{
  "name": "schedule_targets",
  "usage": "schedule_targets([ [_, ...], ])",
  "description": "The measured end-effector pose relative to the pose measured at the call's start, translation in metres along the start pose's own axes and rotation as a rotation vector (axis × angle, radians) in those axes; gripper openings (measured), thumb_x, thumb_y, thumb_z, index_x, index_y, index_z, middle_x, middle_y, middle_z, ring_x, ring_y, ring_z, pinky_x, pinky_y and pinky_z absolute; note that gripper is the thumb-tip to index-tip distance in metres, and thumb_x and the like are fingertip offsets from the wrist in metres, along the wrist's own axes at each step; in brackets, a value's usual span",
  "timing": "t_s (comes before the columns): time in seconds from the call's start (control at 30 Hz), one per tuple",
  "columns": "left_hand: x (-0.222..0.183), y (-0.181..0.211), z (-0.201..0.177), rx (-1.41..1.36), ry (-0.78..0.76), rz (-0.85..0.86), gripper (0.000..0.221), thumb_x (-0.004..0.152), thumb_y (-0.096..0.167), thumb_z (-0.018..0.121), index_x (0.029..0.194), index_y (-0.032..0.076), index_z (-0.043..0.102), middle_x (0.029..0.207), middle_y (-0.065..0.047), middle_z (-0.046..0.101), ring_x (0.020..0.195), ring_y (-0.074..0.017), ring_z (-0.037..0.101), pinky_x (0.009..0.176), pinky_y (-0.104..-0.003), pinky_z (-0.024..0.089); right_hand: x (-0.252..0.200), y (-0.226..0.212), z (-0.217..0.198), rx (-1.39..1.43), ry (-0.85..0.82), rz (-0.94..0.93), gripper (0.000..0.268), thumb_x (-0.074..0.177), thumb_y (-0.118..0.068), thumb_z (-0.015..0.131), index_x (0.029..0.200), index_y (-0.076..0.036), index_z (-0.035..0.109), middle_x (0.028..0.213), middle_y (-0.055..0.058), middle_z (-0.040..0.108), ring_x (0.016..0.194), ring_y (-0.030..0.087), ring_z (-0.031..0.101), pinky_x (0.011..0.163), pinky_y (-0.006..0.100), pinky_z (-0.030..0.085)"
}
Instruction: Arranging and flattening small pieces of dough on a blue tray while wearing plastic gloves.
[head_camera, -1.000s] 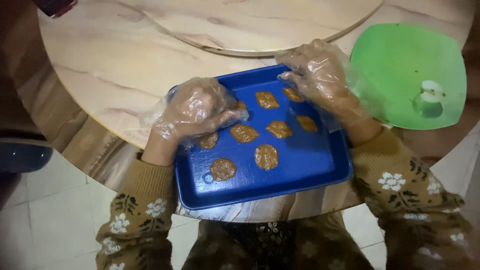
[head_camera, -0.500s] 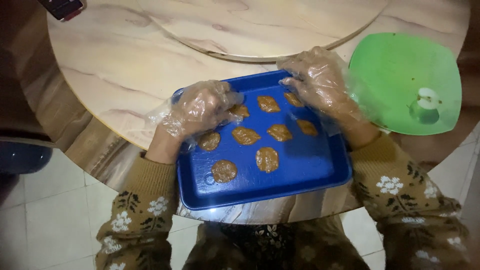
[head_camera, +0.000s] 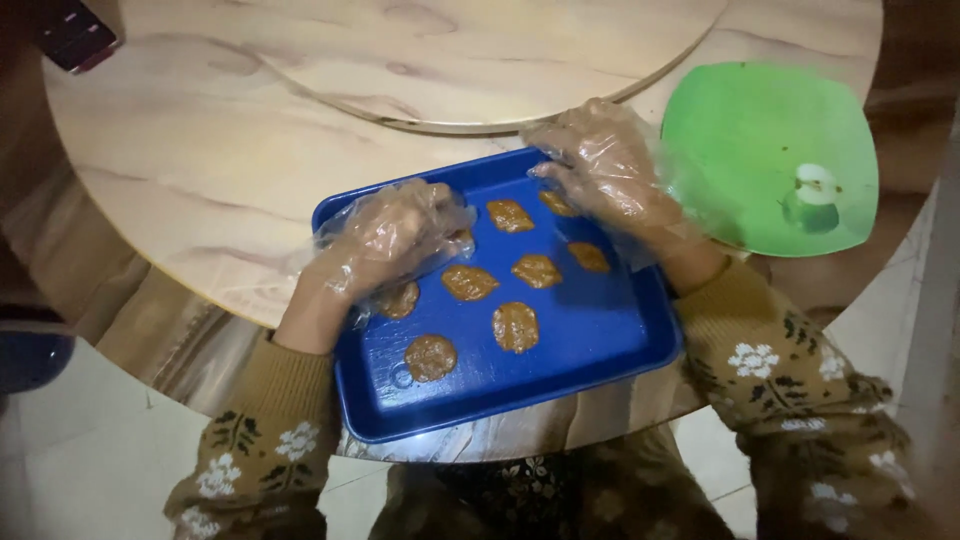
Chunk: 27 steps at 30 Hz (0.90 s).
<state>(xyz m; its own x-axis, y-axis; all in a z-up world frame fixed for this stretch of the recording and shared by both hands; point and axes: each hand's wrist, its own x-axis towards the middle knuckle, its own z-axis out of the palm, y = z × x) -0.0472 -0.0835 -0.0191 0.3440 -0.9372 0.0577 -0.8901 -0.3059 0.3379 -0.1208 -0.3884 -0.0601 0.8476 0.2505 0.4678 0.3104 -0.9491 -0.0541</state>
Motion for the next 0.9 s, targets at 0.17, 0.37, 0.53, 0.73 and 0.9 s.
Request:
schedule_targets([
  [0.17,-0.010,0.007,-0.012,0.044,-0.079,0.023,0.050,0.096,0.029,0.066,0.146,0.021,0.060,0.122,-0.010,0.063,0.106,-0.0350,0.060,0.077,-0.050,0.055,0.008,-0.006,-0.003,-0.078,-0.168,0.100,0.044,0.089,-0.042,0.078,0.131,-0.029,0.072,0.119,0.003,0.074,0.107,0.028,0.062,0.099,0.046,0.042],
  [0.37,-0.005,0.030,-0.024,0.118,-0.117,-0.039,0.047,0.093,0.041,0.071,0.132,0.015,0.066,0.118,-0.009,0.059,0.090,-0.0308,0.060,0.059,-0.047,0.058,0.001,0.000,0.004,-0.001,-0.161,0.131,0.041,0.097,-0.043,0.070,0.136,-0.027,0.071,0.118,0.007,0.072,0.106,0.027,0.059,0.100,0.046,0.040],
  [0.53,-0.010,0.013,-0.017,0.018,0.030,0.099,0.051,0.097,0.047,0.062,0.131,0.011,0.071,0.117,-0.010,0.067,0.097,-0.0278,0.065,0.074,-0.044,0.055,0.001,0.004,0.009,-0.001,0.062,-0.052,0.060,0.108,-0.062,0.036,0.128,-0.021,0.076,0.109,0.007,0.075,0.095,0.026,0.062,0.089,0.043,0.044],
  [0.73,-0.012,0.019,-0.019,0.015,-0.021,-0.083,0.042,0.094,0.045,0.071,0.118,0.011,0.071,0.109,-0.010,0.071,0.091,-0.0314,0.069,0.064,-0.044,0.059,0.000,0.000,0.003,-0.009,-0.079,0.052,0.042,0.100,-0.048,0.066,0.133,-0.024,0.073,0.113,0.007,0.073,0.101,0.027,0.061,0.092,0.045,0.045],
  [0.9,-0.019,0.007,-0.011,-0.306,-0.017,-0.305,0.045,0.094,0.045,0.066,0.126,0.014,0.066,0.122,-0.005,0.070,0.114,-0.0227,0.066,0.099,-0.037,0.054,0.003,0.001,0.001,-0.080,-0.086,0.019,0.042,0.094,-0.050,0.071,0.129,-0.026,0.075,0.114,0.007,0.076,0.102,0.030,0.064,0.095,0.044,0.043],
])
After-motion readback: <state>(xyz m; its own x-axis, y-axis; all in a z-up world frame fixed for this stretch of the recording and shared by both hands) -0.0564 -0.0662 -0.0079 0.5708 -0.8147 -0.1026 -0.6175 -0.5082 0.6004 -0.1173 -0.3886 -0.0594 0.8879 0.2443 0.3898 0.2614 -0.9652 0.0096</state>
